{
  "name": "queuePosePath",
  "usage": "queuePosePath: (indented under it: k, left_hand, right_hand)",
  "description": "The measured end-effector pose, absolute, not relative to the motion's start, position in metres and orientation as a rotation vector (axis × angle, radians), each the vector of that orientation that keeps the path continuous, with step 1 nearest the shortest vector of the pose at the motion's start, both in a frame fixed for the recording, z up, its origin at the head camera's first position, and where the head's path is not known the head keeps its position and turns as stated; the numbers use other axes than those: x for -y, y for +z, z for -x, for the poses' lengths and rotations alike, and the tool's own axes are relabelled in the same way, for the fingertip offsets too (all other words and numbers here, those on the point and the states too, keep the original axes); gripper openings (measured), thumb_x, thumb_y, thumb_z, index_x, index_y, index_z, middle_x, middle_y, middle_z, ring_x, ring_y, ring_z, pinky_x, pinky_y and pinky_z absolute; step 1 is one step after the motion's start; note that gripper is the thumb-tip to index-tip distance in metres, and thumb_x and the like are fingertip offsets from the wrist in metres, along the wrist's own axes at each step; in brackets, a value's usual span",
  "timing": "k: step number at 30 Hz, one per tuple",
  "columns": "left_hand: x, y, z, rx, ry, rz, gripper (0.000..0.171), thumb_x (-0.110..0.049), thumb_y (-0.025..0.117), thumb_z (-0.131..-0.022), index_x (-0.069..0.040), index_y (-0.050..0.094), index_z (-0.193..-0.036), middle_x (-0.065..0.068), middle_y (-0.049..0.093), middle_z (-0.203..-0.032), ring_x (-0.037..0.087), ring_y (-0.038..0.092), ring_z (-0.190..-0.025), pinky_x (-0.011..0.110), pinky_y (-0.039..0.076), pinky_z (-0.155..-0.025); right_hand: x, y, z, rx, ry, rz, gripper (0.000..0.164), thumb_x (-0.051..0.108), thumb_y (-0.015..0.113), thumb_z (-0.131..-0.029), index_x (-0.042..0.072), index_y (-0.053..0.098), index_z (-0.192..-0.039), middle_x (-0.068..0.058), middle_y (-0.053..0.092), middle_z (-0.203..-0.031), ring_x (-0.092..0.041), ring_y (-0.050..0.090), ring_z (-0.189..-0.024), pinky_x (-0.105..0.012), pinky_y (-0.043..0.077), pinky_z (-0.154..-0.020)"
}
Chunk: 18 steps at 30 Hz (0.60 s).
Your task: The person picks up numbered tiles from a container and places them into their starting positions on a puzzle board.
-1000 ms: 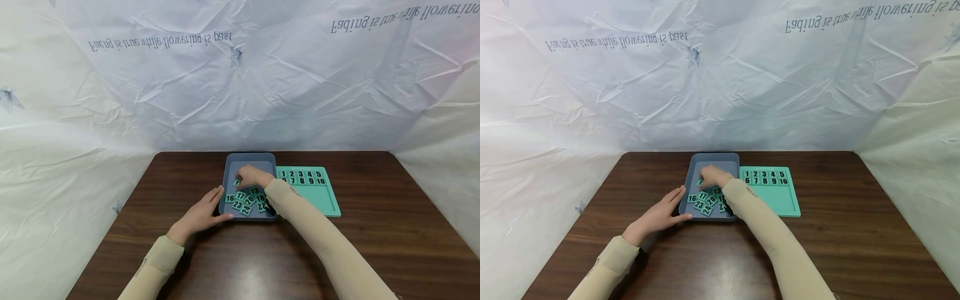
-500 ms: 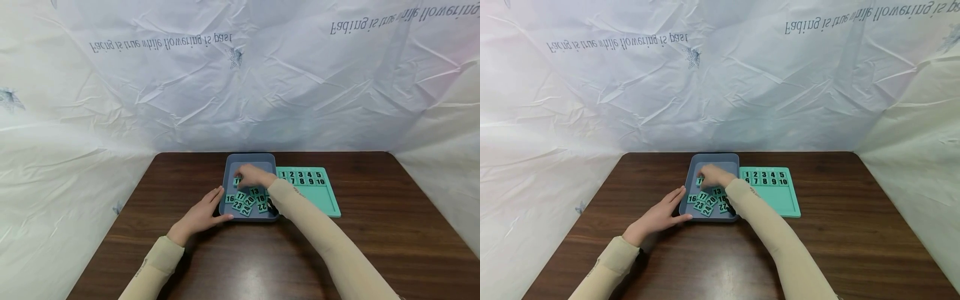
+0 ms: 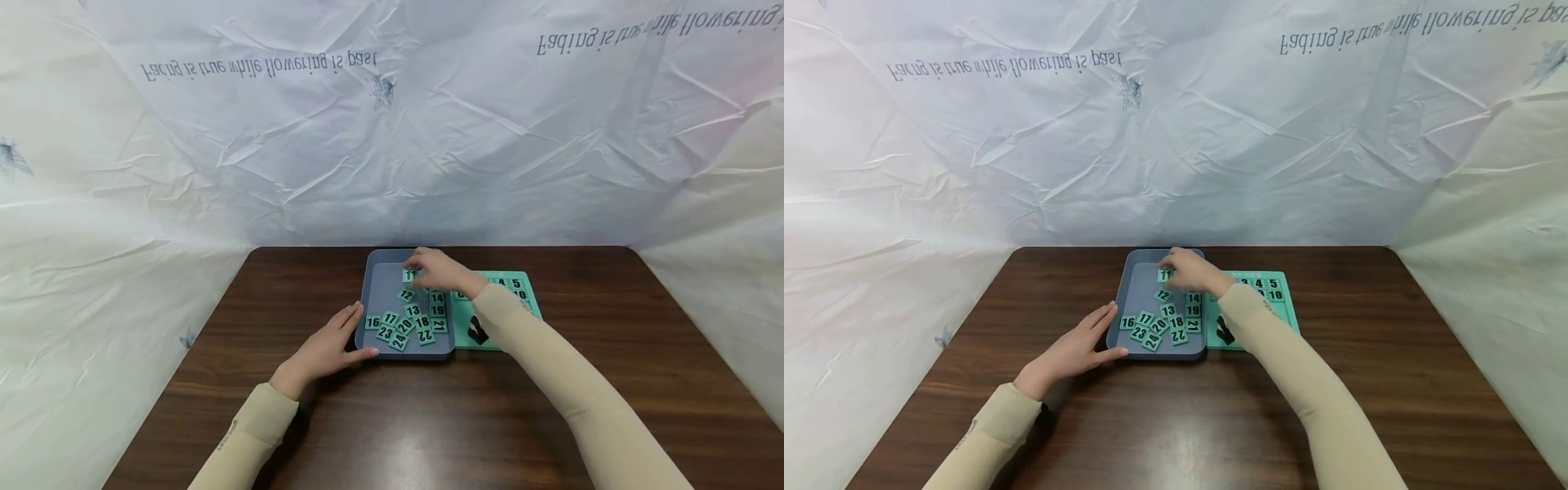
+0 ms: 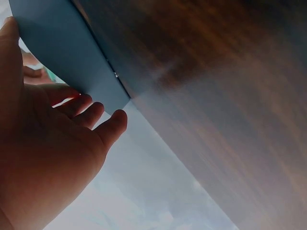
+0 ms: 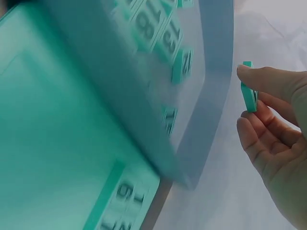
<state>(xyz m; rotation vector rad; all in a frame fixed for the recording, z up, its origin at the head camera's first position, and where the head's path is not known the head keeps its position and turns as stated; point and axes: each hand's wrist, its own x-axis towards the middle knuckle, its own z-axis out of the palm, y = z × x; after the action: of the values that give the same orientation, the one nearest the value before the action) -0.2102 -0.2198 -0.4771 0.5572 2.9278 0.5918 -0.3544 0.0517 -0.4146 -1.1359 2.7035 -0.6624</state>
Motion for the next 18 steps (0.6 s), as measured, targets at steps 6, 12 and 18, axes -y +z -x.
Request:
queuePosePath:
  k: [6, 12, 18]
  left_hand:
    - [0.220, -0.476, 0.210, -2.926, 0.594, -0.567, 0.103, -0.072, 0.058, -0.089, -0.011, 0.018, -0.162, 0.006, 0.015, -0.168, 0.028, 0.020, -0.152, 0.051, 0.031, -0.116]
    - [0.219, -0.473, 0.210, -2.925, 0.598, -0.566, 0.103, -0.071, 0.059, -0.089, -0.011, 0.018, -0.162, 0.006, 0.014, -0.168, 0.028, 0.020, -0.152, 0.051, 0.030, -0.117]
    - [0.219, -0.476, 0.206, -2.912, 0.636, -0.555, 0.104, -0.073, 0.058, -0.088, -0.012, 0.019, -0.163, 0.004, 0.014, -0.168, 0.027, 0.020, -0.152, 0.051, 0.031, -0.116]
  right_hand:
    - [-0.091, -0.410, 0.350, -2.759, -0.688, 1.074, 0.043, 0.015, 0.072, -0.095, 0.002, 0.063, -0.134, -0.015, 0.058, -0.124, -0.035, 0.058, -0.115, -0.049, 0.050, -0.093]
    - [-0.127, -0.412, 0.346, -2.810, -0.699, 1.011, 0.043, 0.014, 0.071, -0.095, -0.001, 0.063, -0.134, -0.018, 0.058, -0.125, -0.037, 0.059, -0.114, -0.051, 0.051, -0.093]
    - [-0.152, -0.426, 0.338, -2.810, -0.672, 0.967, 0.042, 0.013, 0.072, -0.095, -0.003, 0.063, -0.133, -0.019, 0.058, -0.123, -0.036, 0.060, -0.109, -0.049, 0.052, -0.086]
